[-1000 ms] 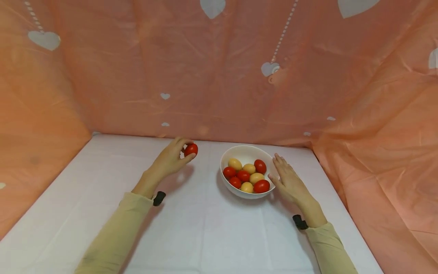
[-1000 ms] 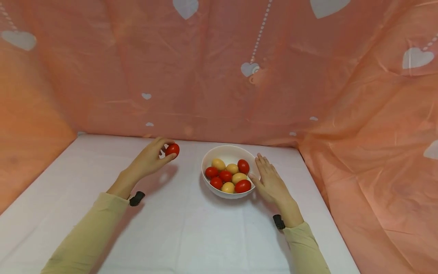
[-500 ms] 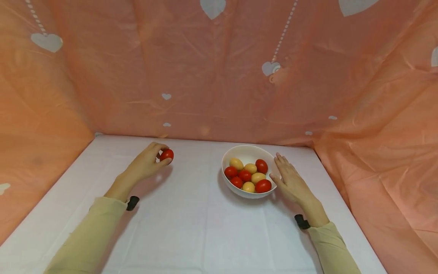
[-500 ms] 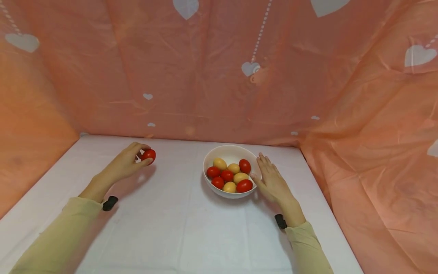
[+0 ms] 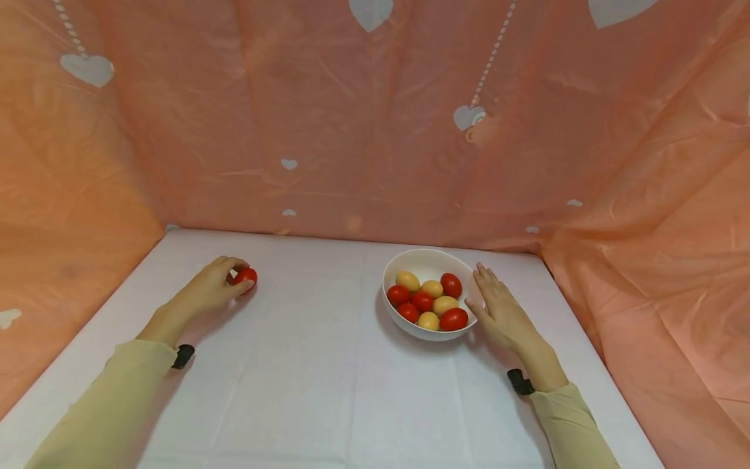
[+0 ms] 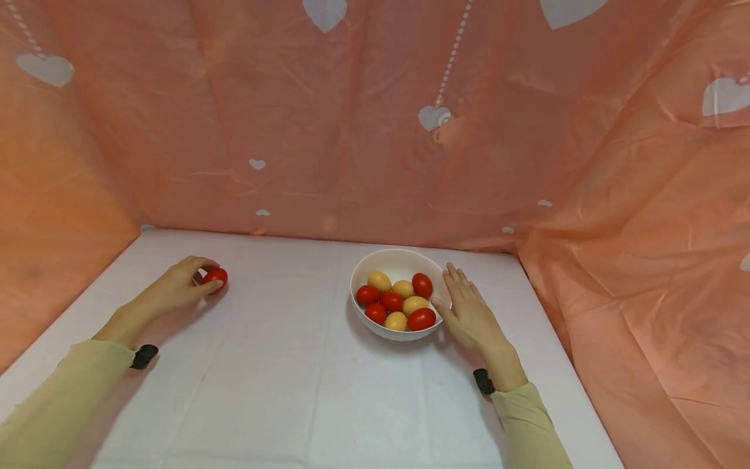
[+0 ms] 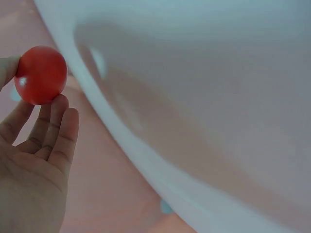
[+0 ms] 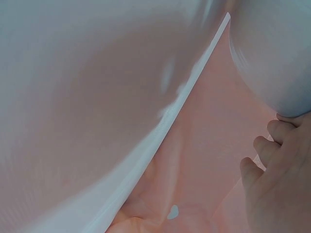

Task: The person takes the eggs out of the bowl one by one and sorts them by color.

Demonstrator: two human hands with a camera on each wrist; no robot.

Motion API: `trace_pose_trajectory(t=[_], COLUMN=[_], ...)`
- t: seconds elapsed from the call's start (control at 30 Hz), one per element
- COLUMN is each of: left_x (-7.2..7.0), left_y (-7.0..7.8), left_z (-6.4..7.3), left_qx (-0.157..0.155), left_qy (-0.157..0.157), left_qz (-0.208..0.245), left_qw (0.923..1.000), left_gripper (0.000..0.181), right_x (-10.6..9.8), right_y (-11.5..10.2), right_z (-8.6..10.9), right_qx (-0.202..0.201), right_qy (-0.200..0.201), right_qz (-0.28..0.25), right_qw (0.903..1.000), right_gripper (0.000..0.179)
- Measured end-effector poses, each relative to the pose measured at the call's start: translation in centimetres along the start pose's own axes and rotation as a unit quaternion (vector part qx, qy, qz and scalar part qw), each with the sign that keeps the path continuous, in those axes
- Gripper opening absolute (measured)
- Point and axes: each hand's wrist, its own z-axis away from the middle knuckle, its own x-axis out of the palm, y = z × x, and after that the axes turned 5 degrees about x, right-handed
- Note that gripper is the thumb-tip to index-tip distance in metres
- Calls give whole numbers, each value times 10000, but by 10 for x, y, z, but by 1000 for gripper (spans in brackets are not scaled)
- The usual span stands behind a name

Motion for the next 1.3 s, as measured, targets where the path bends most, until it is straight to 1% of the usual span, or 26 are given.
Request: trace_pose_trajectory(t=[0.2,0.4,0.57,0.83,1.03,1.3], left_x=[-10,-18,-21,-19,-17,-16], left_y=[-21,-30,-33,-36,-35,-38], left_z=[9,14,14,16,18,18], left_qx=[-197,-402,-448,-570,-435,-433], left_qy=[-164,-276,-313,-398,-313,-284], left_qz=[-25,-17,-28,-89,-139,-293], left_qw=[9997,9988,9985,9975,9985,9982], left_gripper=[50,53,55,61,63,66], right_x=[0,-2,-3,0,0,-1], right_y=[0,-1,0,1,0,0], right_z=[0,2,1,0,0,0], right_qx=[5,-23,42,76,122,149], right_qy=[20,80,2,-27,-47,-80], right_qz=[-23,-69,-54,33,41,13], right_qw=[10000,9999,10000,10000,9999,9999], right_gripper=[75,74,75,76,76,77])
